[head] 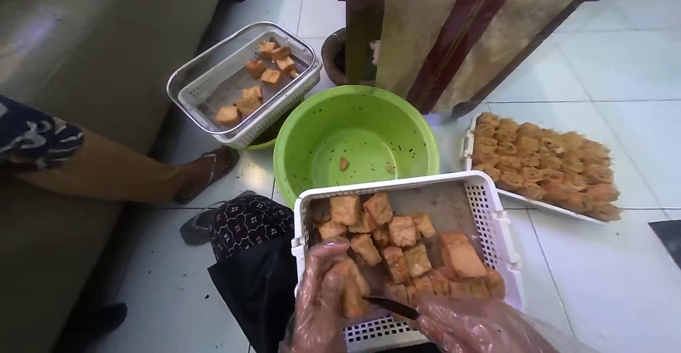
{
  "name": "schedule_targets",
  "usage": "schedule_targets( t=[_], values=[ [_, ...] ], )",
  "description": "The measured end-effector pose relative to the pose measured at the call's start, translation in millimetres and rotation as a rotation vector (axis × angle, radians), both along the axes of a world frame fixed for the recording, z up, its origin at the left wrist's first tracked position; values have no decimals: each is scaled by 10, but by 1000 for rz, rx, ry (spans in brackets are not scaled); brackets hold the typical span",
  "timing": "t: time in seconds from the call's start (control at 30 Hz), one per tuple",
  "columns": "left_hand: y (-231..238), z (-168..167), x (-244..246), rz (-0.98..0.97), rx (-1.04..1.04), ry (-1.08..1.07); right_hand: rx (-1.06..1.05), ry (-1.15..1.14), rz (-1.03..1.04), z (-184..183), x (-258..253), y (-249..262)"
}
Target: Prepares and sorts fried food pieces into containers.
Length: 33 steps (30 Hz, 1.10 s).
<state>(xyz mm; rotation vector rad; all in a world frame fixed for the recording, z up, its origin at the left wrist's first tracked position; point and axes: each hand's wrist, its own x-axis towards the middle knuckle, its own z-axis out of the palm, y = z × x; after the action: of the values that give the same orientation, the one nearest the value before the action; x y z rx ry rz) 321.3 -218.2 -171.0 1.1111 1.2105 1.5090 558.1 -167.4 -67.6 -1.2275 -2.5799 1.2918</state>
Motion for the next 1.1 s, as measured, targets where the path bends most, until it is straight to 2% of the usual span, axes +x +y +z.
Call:
schedule_targets(
  t=[0.13, 0.43, 0.7, 0.93, 1.1],
  values=[
    [53, 5, 54, 51, 66, -152, 0, 44, -37, 38, -35, 5],
    [131, 17, 7, 60, 200, 83, -30, 32, -28, 32, -78, 23],
    [203, 29, 46, 10, 231, 181, 3, 5, -33, 69, -115, 10],
    [295, 27, 124, -39, 273, 263, -67, -76, 11, 13, -289, 63],
    [455, 17, 255, -89, 213, 288, 25, -95, -45, -66, -169, 88]
  ],
)
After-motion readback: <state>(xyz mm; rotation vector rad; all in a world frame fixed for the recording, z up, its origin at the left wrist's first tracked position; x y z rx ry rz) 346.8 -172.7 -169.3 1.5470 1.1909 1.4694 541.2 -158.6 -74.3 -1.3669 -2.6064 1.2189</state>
